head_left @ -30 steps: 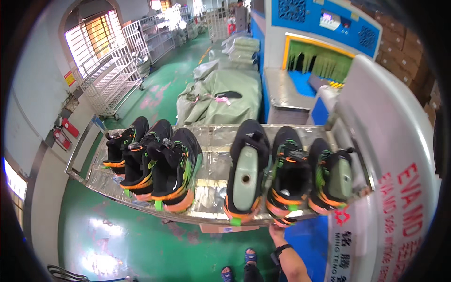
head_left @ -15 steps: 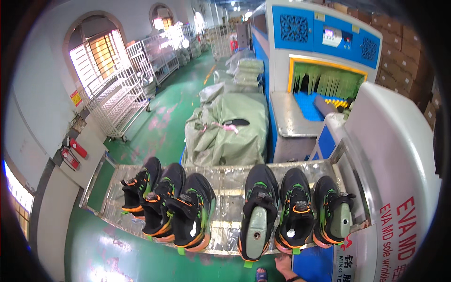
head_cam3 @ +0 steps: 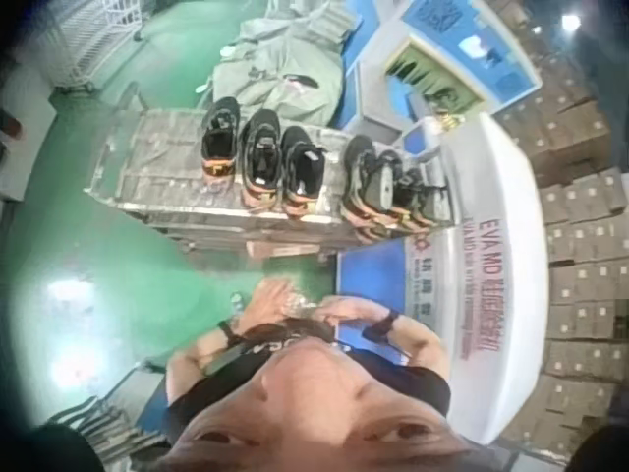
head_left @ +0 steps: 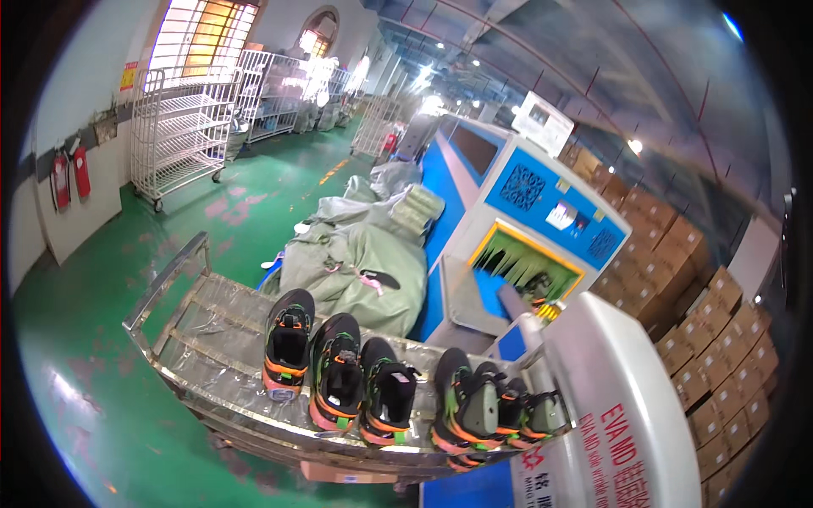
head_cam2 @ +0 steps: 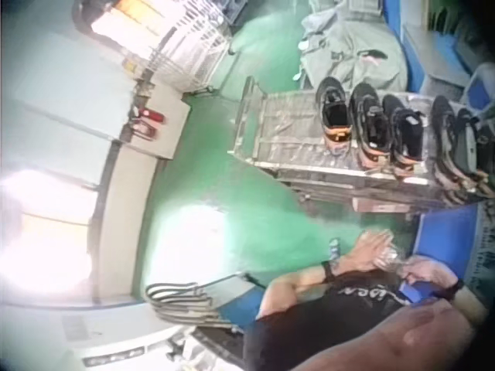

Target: Operating machinery to assemble and finish shoes in a factory setting.

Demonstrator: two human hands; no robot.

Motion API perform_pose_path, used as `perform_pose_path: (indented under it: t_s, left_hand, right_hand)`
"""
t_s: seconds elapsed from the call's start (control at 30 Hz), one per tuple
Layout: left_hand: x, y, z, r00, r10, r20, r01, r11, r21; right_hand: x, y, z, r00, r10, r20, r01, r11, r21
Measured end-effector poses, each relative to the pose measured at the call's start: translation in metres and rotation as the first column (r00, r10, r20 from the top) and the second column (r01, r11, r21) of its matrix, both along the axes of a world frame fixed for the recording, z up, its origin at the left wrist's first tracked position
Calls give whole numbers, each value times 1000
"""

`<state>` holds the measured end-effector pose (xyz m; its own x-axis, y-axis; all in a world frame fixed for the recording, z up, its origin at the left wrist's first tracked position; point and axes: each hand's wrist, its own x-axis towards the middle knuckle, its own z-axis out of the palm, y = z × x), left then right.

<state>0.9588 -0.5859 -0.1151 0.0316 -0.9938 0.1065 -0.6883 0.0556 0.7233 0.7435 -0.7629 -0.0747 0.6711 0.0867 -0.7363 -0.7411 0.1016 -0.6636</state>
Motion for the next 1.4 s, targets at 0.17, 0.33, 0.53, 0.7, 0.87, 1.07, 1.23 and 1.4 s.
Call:
perform_pose_path:
  t_s: [0.17, 0.33, 0.53, 0.7, 0.87, 1.07, 1.23, 1.4]
  left_hand:
    - [41, 18, 48, 979, -45, 197, 58, 996, -63]
    - [28, 2, 61, 988, 6, 153, 15, 991, -134]
    - [-32, -35, 60, 987, 137, 82, -112, 960, -256]
    - [-51, -51, 98, 986, 166, -25, -163, 911, -378]
    - [-25, -41, 182, 988, -57, -144, 21, 971, -238]
    - [-1, -21, 222, 848, -363, -387, 368, 928, -63]
    - [-1, -6, 197, 821, -152, -550, 187, 982, 7]
    - [16, 8, 195, 939, -9, -344, 49, 993, 108]
  right_hand:
    - [63, 3, 49, 970, 181, -164, -197, 977, -84]
    - [54, 3, 75, 959, 268, 96, -179, 830, -528]
    - [17, 5, 109, 918, 346, 196, 153, 147, -977]
    - [14, -13, 155, 750, 657, 75, 267, -198, -943]
    - [15, -4, 221, 580, 798, 166, 468, -160, -869]
    - [45, 11, 261, 117, 985, 127, 453, 61, -889]
    - [56, 29, 259, 800, 600, -26, -98, 88, -991]
    - [59, 36, 245, 839, 540, 57, -88, 239, -967]
